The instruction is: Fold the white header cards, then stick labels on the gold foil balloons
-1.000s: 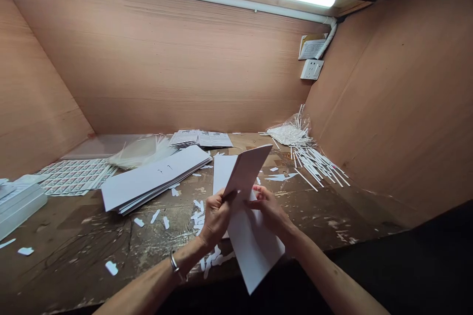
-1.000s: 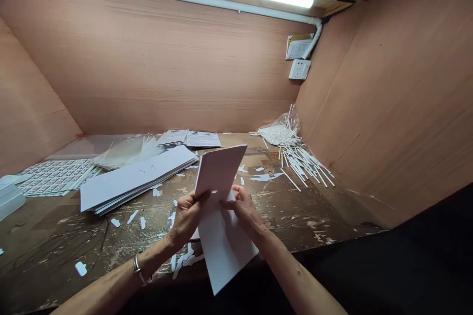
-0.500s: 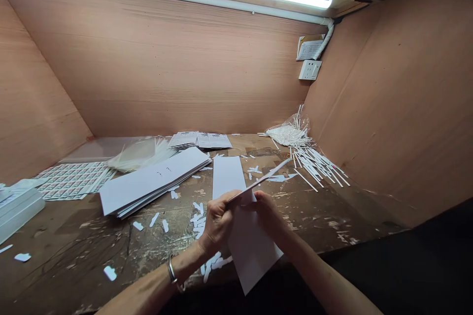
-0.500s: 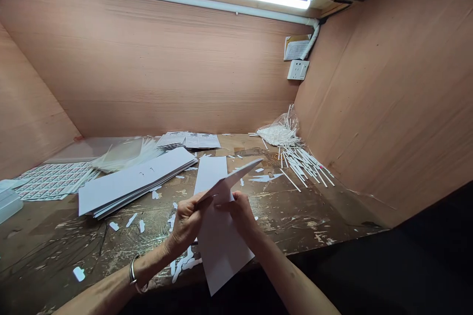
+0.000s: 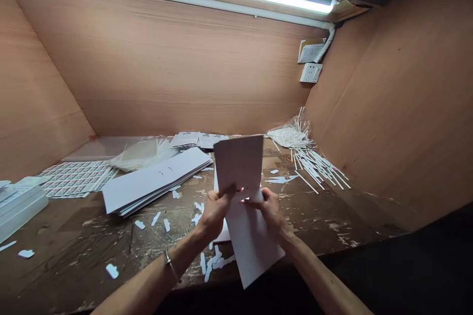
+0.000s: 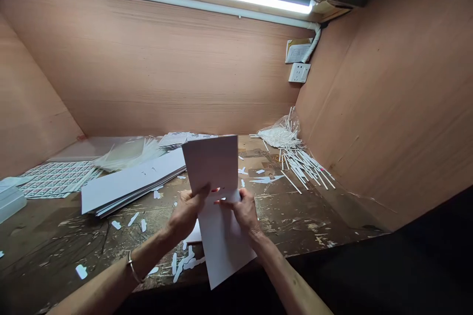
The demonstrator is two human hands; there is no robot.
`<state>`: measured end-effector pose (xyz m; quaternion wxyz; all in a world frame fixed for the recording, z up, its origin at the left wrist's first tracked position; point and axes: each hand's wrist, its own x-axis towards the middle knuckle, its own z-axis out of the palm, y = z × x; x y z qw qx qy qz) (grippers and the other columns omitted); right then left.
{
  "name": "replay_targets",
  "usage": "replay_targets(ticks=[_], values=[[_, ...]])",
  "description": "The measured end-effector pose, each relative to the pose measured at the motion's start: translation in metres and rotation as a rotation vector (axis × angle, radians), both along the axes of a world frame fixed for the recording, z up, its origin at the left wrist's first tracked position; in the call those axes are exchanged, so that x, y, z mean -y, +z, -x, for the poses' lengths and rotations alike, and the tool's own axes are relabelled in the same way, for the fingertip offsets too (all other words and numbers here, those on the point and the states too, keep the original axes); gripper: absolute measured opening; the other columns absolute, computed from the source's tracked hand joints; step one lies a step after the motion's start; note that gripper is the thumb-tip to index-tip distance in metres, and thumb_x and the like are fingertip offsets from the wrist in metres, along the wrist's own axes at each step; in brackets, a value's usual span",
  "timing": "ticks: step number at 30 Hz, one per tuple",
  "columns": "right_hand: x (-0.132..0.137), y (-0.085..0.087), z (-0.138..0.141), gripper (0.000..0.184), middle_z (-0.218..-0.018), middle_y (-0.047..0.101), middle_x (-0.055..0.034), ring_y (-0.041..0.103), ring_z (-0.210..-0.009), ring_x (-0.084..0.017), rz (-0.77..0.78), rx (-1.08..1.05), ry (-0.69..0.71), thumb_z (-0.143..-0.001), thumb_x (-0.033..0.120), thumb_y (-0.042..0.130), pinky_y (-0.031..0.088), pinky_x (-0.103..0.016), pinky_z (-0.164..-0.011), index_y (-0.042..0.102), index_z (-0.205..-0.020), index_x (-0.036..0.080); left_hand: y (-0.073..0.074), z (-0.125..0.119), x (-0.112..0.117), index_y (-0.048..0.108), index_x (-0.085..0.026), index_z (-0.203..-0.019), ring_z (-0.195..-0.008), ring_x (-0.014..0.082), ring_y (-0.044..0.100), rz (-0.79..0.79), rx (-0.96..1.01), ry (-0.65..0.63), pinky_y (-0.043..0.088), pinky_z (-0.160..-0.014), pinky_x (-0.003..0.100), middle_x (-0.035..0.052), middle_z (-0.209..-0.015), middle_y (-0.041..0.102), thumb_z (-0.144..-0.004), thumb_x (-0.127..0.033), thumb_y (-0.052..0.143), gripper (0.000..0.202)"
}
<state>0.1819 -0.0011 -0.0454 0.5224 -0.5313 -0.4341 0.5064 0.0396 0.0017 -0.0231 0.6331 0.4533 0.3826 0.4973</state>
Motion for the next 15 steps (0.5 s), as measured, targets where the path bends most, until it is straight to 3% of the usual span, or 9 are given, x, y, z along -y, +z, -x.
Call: replay_targets(ticks=[3, 6, 8, 11, 15], values=[[-0.001, 0.008, -0.008, 0.035, -0.072, 0.065, -0.0018, 0.057, -0.061, -0.016, 0.039, -0.180, 0.105, -0.047, 0.022, 0.074, 0.044, -0.029, -0.059, 0.060, -0.078, 0.014, 0.008, 0.008, -0.011, 0.065, -0.008, -0.091, -0.071, 0.0223, 0.063, 0.168, 0.139, -0.072, 0.049, -0.062, 0.031, 0.0135, -0.090, 0.066, -0.068, -0.039, 0.066, 0.038], [-0.002, 0.013, -0.013, 0.042, -0.076, 0.065, -0.0024, 0.059, -0.063, -0.017, 0.046, -0.347, 0.273, -0.048, 0.014, 0.070, 0.045, -0.030, -0.061, 0.061, -0.090, 0.015, 0.009, 0.015, -0.017, 0.064, -0.007, -0.091, -0.075, 0.0227, 0.063, 0.210, 0.197, -0.104, 0.050, -0.066, 0.031, 0.0141, -0.088, 0.067, -0.064, -0.034, 0.071, 0.038], [-0.002, 0.015, -0.011, 0.044, -0.077, 0.065, -0.0028, 0.059, -0.064, -0.017, 0.087, -0.422, 0.347, -0.049, 0.012, 0.067, 0.046, -0.030, -0.060, 0.061, -0.092, 0.016, 0.007, 0.018, -0.018, 0.063, -0.007, -0.093, -0.072, 0.0227, 0.063, 0.246, 0.203, -0.198, 0.050, -0.064, 0.032, 0.0146, -0.086, 0.067, -0.063, -0.033, 0.071, 0.040], [-0.003, 0.014, 0.000, 0.036, -0.072, 0.065, -0.0032, 0.058, -0.058, -0.015, 0.131, -0.425, 0.297, -0.048, 0.011, 0.069, 0.047, -0.030, -0.058, 0.063, -0.083, 0.012, 0.005, 0.021, -0.017, 0.063, -0.006, -0.092, -0.063, 0.0206, 0.062, 0.272, 0.150, -0.299, 0.048, -0.057, 0.030, 0.0151, -0.082, 0.067, -0.063, -0.033, 0.071, 0.040], [-0.004, 0.010, 0.013, 0.033, -0.068, 0.065, -0.0042, 0.058, -0.057, -0.016, 0.048, -0.342, 0.198, -0.046, 0.013, 0.074, 0.047, -0.029, -0.056, 0.065, -0.077, 0.010, 0.008, 0.023, -0.018, 0.064, -0.006, -0.082, -0.057, 0.0179, 0.060, 0.189, 0.088, -0.235, 0.046, -0.053, 0.026, 0.0121, -0.072, 0.067, -0.063, -0.033, 0.070, 0.033]])
